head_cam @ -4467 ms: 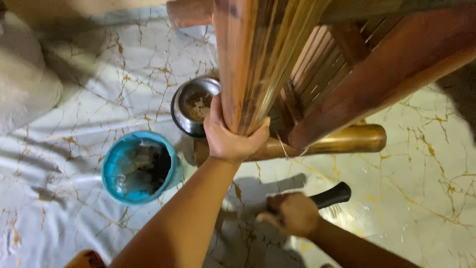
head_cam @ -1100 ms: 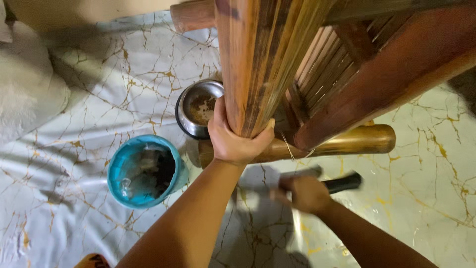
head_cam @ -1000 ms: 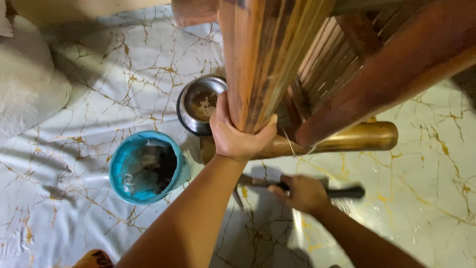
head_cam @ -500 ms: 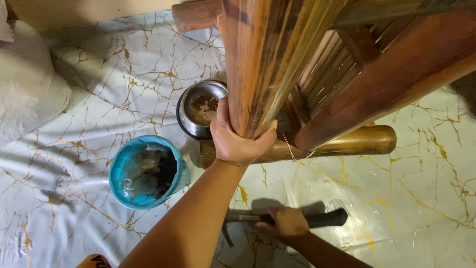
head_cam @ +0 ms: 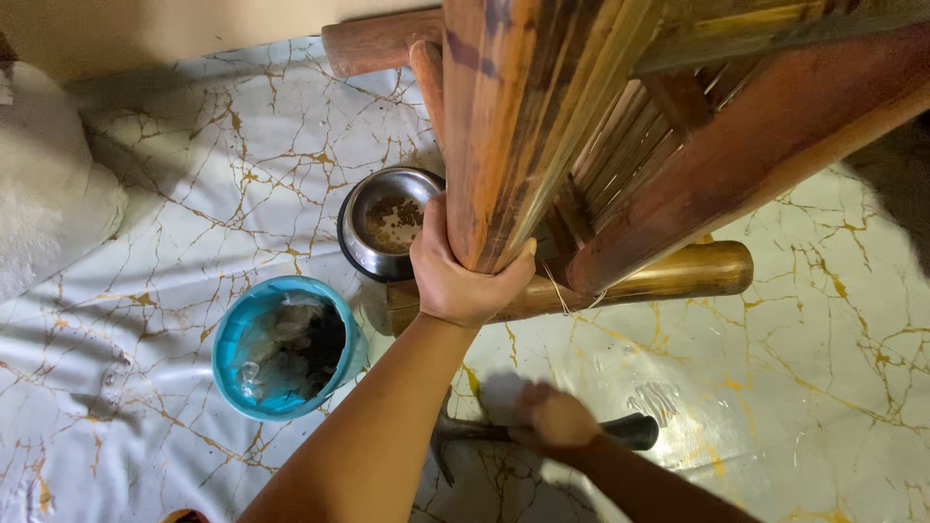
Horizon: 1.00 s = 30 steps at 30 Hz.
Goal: The person uses a hammer to drive a nail into a wooden frame, then secures the joint by wrapping and tying a string around the connection. The person repeatedly hammers and adjusts the string to tighten the joint.
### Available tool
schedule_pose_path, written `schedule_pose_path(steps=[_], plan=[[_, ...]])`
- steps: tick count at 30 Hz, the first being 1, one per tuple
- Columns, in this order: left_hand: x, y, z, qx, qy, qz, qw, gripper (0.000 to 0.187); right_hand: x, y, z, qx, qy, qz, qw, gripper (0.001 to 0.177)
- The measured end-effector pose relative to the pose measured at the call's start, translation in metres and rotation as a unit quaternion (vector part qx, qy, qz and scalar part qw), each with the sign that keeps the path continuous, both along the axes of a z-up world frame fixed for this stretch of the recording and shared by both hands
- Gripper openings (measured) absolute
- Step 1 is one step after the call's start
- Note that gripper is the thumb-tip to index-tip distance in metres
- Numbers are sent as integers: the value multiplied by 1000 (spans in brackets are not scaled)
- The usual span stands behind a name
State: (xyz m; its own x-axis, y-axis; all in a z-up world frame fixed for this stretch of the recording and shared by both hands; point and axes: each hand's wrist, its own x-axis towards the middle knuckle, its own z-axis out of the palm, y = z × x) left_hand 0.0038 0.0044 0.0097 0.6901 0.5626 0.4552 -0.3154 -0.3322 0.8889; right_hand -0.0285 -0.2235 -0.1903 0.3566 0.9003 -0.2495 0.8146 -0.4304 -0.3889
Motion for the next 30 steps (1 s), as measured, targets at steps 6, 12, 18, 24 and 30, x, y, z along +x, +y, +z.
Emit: schedule_pose_path(steps=[6,12,18,24,30], plan=[[-9,-1,12,-42,44,-28,998,61,72,38,57,144,-145,-166,965,83],[-15,1,26,-53,133,-37,989,65,79,70,60,43,-192,-238,951,78],[-17,-1,32,-44,149,-22,988,64,93,79,44,-27,-233,-228,945,71],[-18,2,37,-72,190,-40,978,62,93,76,47,7,-226,-226,948,70],[-20,11,38,-100,134,-101,981,80,81,76,49,66,-233,-249,938,67]])
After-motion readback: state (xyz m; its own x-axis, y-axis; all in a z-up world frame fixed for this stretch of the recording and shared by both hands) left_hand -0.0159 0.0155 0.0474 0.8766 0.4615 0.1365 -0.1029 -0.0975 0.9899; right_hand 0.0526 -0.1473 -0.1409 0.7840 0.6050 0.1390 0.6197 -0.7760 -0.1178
